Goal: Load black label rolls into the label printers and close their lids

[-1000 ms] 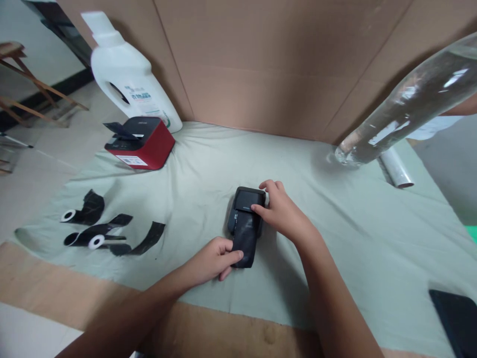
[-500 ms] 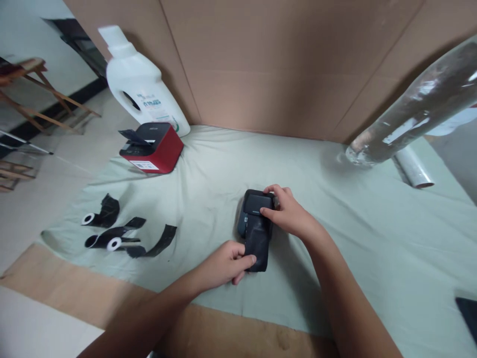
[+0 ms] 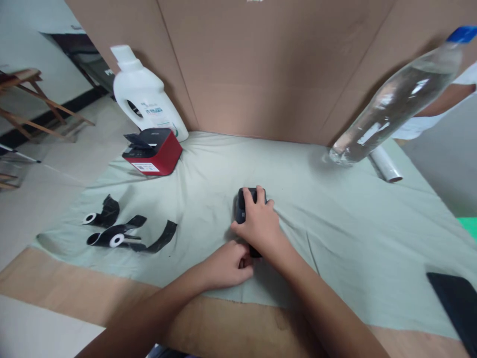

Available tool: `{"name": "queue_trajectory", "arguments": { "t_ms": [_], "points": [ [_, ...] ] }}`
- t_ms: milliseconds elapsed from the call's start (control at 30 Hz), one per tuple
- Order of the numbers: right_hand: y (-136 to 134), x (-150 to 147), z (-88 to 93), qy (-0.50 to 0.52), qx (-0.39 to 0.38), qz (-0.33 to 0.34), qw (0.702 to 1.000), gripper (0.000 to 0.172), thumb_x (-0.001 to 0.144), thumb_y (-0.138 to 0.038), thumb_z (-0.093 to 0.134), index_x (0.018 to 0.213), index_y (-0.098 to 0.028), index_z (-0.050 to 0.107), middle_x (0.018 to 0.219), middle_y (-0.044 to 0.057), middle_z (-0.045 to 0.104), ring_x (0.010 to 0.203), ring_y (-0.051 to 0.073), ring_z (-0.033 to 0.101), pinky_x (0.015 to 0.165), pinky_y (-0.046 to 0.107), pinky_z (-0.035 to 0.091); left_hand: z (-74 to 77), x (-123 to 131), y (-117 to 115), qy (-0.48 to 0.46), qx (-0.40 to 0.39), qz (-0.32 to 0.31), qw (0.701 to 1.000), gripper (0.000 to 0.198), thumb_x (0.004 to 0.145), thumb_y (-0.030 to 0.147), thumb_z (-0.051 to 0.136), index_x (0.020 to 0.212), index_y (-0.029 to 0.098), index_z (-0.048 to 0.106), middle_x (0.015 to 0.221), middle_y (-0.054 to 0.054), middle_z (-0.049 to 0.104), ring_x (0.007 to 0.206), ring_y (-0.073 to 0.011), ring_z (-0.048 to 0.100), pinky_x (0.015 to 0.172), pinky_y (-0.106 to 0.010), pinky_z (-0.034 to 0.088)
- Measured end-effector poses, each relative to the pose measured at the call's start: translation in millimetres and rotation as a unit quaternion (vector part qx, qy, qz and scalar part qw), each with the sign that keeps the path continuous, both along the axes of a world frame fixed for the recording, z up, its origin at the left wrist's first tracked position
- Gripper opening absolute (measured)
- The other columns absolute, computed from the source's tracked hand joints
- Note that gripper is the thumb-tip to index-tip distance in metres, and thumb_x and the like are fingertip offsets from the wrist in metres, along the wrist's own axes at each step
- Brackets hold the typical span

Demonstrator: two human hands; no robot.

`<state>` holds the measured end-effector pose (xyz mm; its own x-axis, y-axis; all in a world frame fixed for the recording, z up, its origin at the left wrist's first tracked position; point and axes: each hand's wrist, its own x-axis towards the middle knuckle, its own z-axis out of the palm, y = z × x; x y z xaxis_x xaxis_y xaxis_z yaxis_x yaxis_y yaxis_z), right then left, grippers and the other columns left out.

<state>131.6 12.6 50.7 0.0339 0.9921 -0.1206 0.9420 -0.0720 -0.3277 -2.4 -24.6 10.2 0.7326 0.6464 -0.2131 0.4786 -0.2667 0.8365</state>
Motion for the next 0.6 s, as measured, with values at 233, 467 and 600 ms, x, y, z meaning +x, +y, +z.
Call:
{"name": "queue_trajectory", "arguments": {
  "t_ms": [233,467,600],
  "points": [
    [-5.6,61.6,-4.4,0.165,0.072,0.017,0.984,0.087,0.069,-0.037,0.065,0.153,-0.02,0.046,0.164,0.017,0.03,0.141,0.039,0.045,0.114,0.053,0.042,-8.2,5.7,-13.6,-0.008,0.257,-0.103,0.961,0.028,0.095,0.021,0.051,0.117,0.02,0.067,0.102,-0.007,0.075,0.095,-0.0234,0.068,0.084,-0.035,0.049],
    [-8.0,193.7,-15.5,0.129,0.176,-0.121,0.969,0.093,0.072,-0.043,0.062,0.157,-0.013,0.039,0.159,0.02,0.037,0.15,0.034,0.036,0.124,0.047,0.029,-25.7,11.7,-16.5,0.077,0.333,-0.123,0.932,0.063,0.103,0.052,0.044,0.155,0.016,0.04,0.167,-0.014,0.035,0.154,-0.0308,0.03,0.126,-0.052,0.021],
    [-1.9,255.7,-8.7,0.048,0.2,-0.248,0.947,0.096,0.077,-0.045,0.065,0.16,-0.008,0.034,0.162,0.026,0.029,0.149,0.037,0.036,0.12,0.043,0.032,-33.6,12.2,-17.4,0.096,0.331,-0.141,0.928,0.065,0.106,0.055,0.032,0.159,0.018,0.035,0.172,-0.011,0.022,0.159,-0.028,0.019,0.129,-0.051,0.013]
  ]
}}
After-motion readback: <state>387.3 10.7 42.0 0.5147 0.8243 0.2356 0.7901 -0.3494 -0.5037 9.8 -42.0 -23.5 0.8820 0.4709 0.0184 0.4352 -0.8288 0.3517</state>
